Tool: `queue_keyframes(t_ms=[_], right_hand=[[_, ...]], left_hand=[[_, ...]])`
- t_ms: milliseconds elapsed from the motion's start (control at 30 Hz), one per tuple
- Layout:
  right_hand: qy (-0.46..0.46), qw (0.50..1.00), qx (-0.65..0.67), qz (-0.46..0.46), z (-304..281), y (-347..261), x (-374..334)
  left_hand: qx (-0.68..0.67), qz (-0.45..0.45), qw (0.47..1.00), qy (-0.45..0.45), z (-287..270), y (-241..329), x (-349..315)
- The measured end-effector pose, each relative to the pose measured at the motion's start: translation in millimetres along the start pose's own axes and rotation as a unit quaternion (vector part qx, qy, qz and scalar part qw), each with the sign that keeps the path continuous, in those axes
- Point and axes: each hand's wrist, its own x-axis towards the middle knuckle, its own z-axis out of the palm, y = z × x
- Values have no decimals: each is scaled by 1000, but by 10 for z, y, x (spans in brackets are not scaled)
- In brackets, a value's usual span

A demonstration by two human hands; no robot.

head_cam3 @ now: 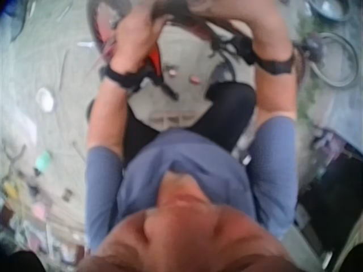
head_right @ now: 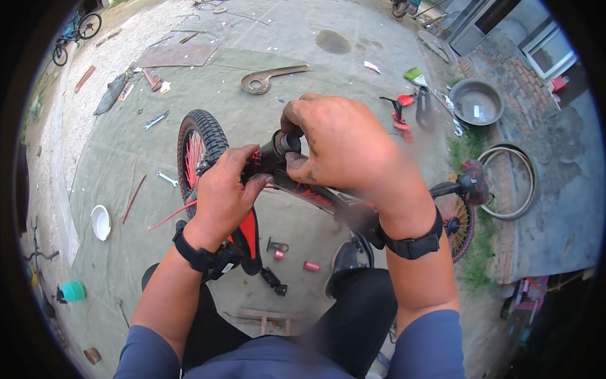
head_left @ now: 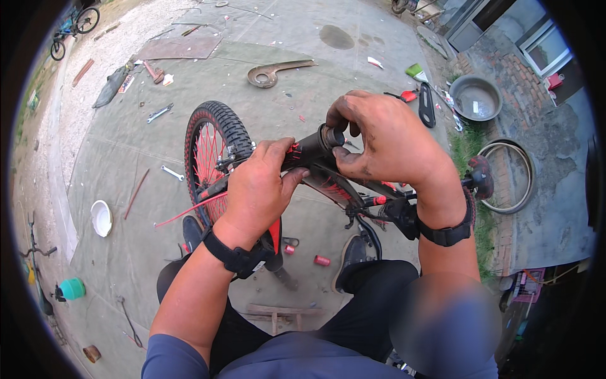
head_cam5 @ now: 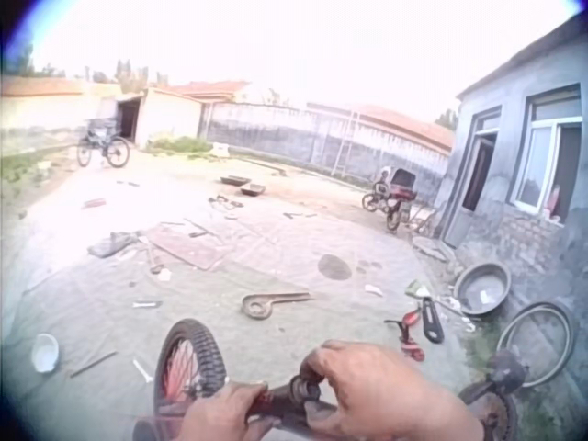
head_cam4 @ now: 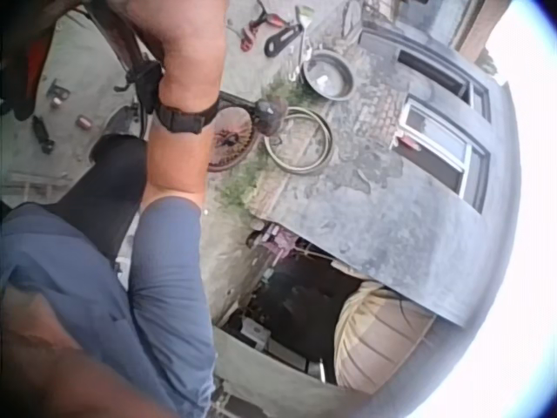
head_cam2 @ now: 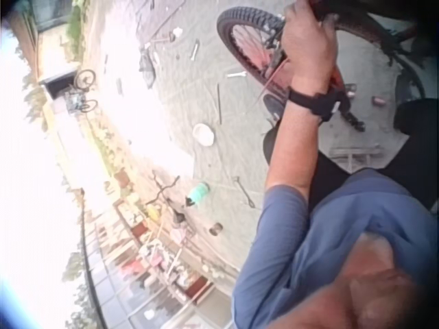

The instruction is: The person assembles the front end of a bicycle by installing the handlebar stem, handlebar, and brake lever onto the frame. The person then installs the seat post and saddle onto the frame.

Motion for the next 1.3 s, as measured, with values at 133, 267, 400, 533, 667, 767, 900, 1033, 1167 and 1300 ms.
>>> queue_keyframes(t_ms=[133,267,400,533,667,767,900,1033,1167,1300], right_hand=[[-27,1000,-8,-1,-18,31,31],[-43,999,0,5,-27,19,58],[-53,998,30,14,-1,48,43],[-13,1000,12,-1,-23,54,78],[-56,998,-26,16,-56,58,47],[-80,995,28,48,-142,-88,110],[-57,998,18,22,-125,-108,40],[-7,999,-10,-29,-90,-98,1],[-2,998,59,-20,-116,-78,-21],[51,996,51,-45,-189,-105,-116]], left_hand=[[-6,1,1000,3,7,10,5],[-5,-3,1000,4,1,18,-3],[2,8,1000,10,7,6,-25],[12,9,1000,4,26,-29,-4],[30,21,999,9,36,-14,13],[32,44,998,35,68,-75,-1],[25,62,996,58,93,-85,1],[26,57,997,53,98,-109,-4],[28,20,999,14,69,-58,1],[36,40,998,32,89,-89,8]])
